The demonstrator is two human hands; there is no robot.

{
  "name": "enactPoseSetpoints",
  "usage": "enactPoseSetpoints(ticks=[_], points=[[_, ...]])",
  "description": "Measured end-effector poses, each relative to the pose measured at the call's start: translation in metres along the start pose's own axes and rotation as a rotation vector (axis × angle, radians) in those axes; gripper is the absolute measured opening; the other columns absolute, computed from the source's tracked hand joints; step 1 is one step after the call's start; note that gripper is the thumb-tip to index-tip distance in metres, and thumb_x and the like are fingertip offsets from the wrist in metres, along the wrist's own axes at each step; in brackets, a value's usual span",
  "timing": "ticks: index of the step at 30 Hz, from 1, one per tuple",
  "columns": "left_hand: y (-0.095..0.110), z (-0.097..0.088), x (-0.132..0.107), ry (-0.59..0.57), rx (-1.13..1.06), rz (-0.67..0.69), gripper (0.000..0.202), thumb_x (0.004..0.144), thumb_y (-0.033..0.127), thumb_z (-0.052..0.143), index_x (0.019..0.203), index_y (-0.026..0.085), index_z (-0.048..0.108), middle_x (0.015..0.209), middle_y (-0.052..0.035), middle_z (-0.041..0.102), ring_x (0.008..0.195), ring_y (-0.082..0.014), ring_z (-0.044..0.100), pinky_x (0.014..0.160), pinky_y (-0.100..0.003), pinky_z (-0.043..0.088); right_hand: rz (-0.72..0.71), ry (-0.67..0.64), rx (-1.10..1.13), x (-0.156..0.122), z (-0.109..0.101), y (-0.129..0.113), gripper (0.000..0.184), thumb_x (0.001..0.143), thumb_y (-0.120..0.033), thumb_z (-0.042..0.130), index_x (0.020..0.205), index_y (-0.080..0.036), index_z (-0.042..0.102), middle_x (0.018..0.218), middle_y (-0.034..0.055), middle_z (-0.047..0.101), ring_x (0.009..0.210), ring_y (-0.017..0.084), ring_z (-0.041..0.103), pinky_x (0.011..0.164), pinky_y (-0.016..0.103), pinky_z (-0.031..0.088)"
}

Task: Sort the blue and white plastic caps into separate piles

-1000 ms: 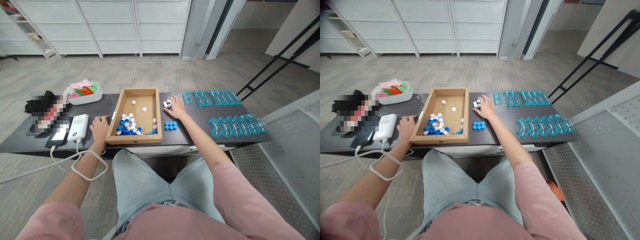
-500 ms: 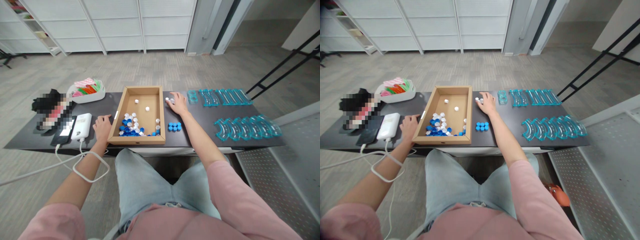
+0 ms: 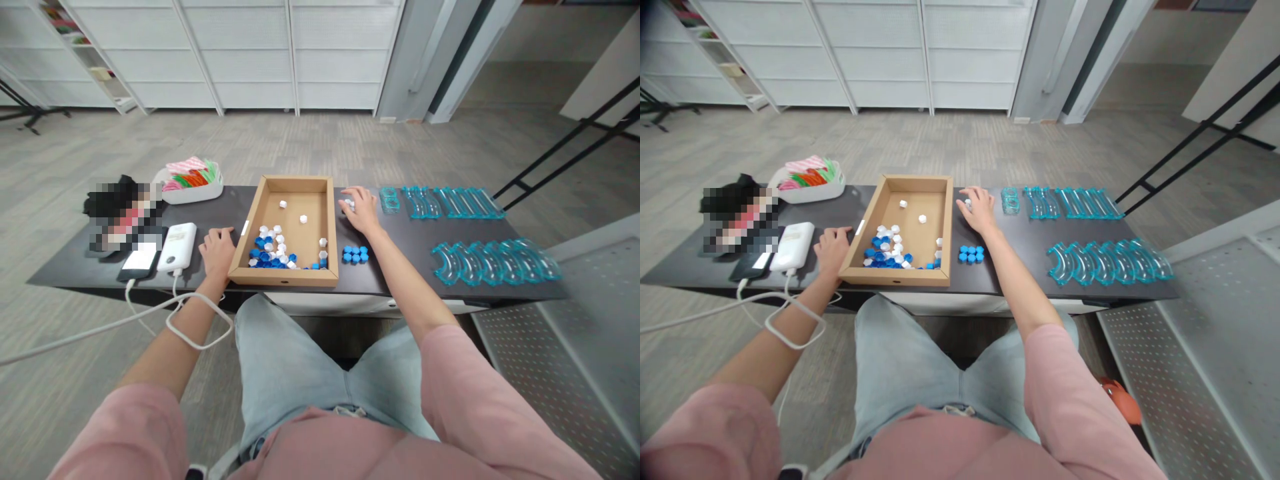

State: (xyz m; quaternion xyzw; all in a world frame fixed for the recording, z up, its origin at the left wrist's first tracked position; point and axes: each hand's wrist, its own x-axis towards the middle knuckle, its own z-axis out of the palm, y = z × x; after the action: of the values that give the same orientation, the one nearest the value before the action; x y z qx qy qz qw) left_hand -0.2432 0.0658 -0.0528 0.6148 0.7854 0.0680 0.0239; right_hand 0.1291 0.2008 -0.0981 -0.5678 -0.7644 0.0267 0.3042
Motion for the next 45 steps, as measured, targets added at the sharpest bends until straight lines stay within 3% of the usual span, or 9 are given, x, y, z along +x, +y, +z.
enactPoseSetpoints(ticks=[6, 10, 14, 21, 26, 29, 35, 39, 45], points=[[-0.003, -0.004, -0.003, -0.015, -0.023, 0.042, 0.065, 0.114, 0.030, 0.018, 0.163, 0.005, 0.054, 0.157, -0.0331, 0.053, 0.140, -0.0433, 0.052, 0.111, -0.057, 0.043, -0.366, -0.280, -0.065, 0.028, 0.000, -0.080, 0.034, 0.107, -0.035, 0.062, 0.136, -0.022, 0.075, 0.136, 0.0144, 0.075, 0.127, 0.035, 0.063, 0.113, 0.050, 0.037], [-0.003, -0.006, -0.003, -0.025, -0.028, 0.038, 0.063, 0.114, 0.031, 0.021, 0.163, 0.007, 0.054, 0.157, -0.0325, 0.053, 0.140, -0.0432, 0.052, 0.111, -0.056, 0.043, -0.360, -0.565, -0.299, 0.048, 0.020, -0.123, 0.033, 0.101, -0.018, 0.066, 0.132, -0.017, 0.079, 0.136, 0.0185, 0.077, 0.128, 0.037, 0.068, 0.113, 0.051, 0.036], [-0.002, -0.005, -0.003, -0.016, -0.019, 0.027, 0.060, 0.114, 0.033, 0.026, 0.162, 0.013, 0.056, 0.156, -0.0308, 0.054, 0.142, -0.0430, 0.053, 0.111, -0.057, 0.044, -0.409, -0.685, -0.166, 0.051, 0.030, -0.133, 0.030, 0.104, -0.013, 0.061, 0.126, -0.018, 0.081, 0.134, 0.0156, 0.078, 0.125, 0.033, 0.070, 0.109, 0.048, 0.043], [-0.004, 0.004, -0.001, 0.037, 0.003, 0.041, 0.060, 0.114, 0.033, 0.026, 0.161, 0.012, 0.056, 0.156, -0.0307, 0.055, 0.143, -0.0430, 0.053, 0.116, -0.057, 0.043, -0.412, -0.291, 0.378, 0.035, 0.003, -0.064, 0.031, 0.116, -0.033, 0.055, 0.130, -0.025, 0.081, 0.123, 0.0097, 0.066, 0.111, 0.024, 0.067, 0.106, 0.041, 0.055], [0.000, 0.006, 0.002, 0.019, 0.017, -0.033, 0.056, 0.114, 0.030, 0.033, 0.160, 0.010, 0.057, 0.157, -0.0280, 0.055, 0.144, -0.0409, 0.052, 0.117, -0.054, 0.043, -0.111, -0.001, 0.388, 0.003, -0.022, 0.018, 0.022, 0.108, -0.037, 0.065, 0.118, -0.023, 0.080, 0.118, 0.0101, 0.066, 0.099, 0.024, 0.067, 0.092, 0.040, 0.061], [0.001, 0.005, 0.003, 0.007, 0.017, -0.032, 0.056, 0.114, 0.028, 0.032, 0.161, 0.010, 0.056, 0.158, -0.0273, 0.054, 0.145, -0.0403, 0.052, 0.118, -0.053, 0.042, 0.040, 0.052, 0.262, -0.021, -0.029, 0.044, 0.015, 0.103, -0.030, 0.066, 0.111, -0.022, 0.077, 0.118, 0.0120, 0.070, 0.103, 0.027, 0.070, 0.097, 0.044, 0.062], [0.006, 0.000, -0.001, -0.014, 0.035, -0.050, 0.060, 0.115, 0.028, 0.025, 0.163, 0.009, 0.054, 0.159, -0.0272, 0.052, 0.146, -0.0401, 0.051, 0.119, -0.049, 0.040, 0.211, -0.039, -0.019, -0.040, -0.025, 0.052, 0.009, 0.099, -0.024, 0.066, 0.105, -0.024, 0.072, 0.118, 0.0154, 0.079, 0.114, 0.035, 0.072, 0.099, 0.048, 0.059], [0.010, -0.001, -0.005, -0.009, 0.050, -0.053, 0.059, 0.116, 0.033, 0.027, 0.165, 0.011, 0.052, 0.160, -0.0252, 0.052, 0.148, -0.0388, 0.050, 0.121, -0.046, 0.039, 0.235, -0.059, 0.054, -0.039, -0.020, 0.053, 0.011, 0.098, -0.023, 0.065, 0.108, -0.024, 0.070, 0.110, 0.0120, 0.080, 0.104, 0.031, 0.074, 0.094, 0.044, 0.060], [0.009, -0.002, -0.004, -0.014, 0.040, -0.051, 0.059, 0.116, 0.030, 0.025, 0.164, 0.009, 0.053, 0.160, -0.0263, 0.051, 0.147, -0.0384, 0.050, 0.120, -0.047, 0.039, 0.221, 0.033, 0.049, -0.044, -0.026, 0.044, 0.017, 0.095, -0.016, 0.059, 0.109, -0.021, 0.068, 0.128, 0.0148, 0.072, 0.092, 0.025, 0.072, 0.091, 0.040, 0.057]])
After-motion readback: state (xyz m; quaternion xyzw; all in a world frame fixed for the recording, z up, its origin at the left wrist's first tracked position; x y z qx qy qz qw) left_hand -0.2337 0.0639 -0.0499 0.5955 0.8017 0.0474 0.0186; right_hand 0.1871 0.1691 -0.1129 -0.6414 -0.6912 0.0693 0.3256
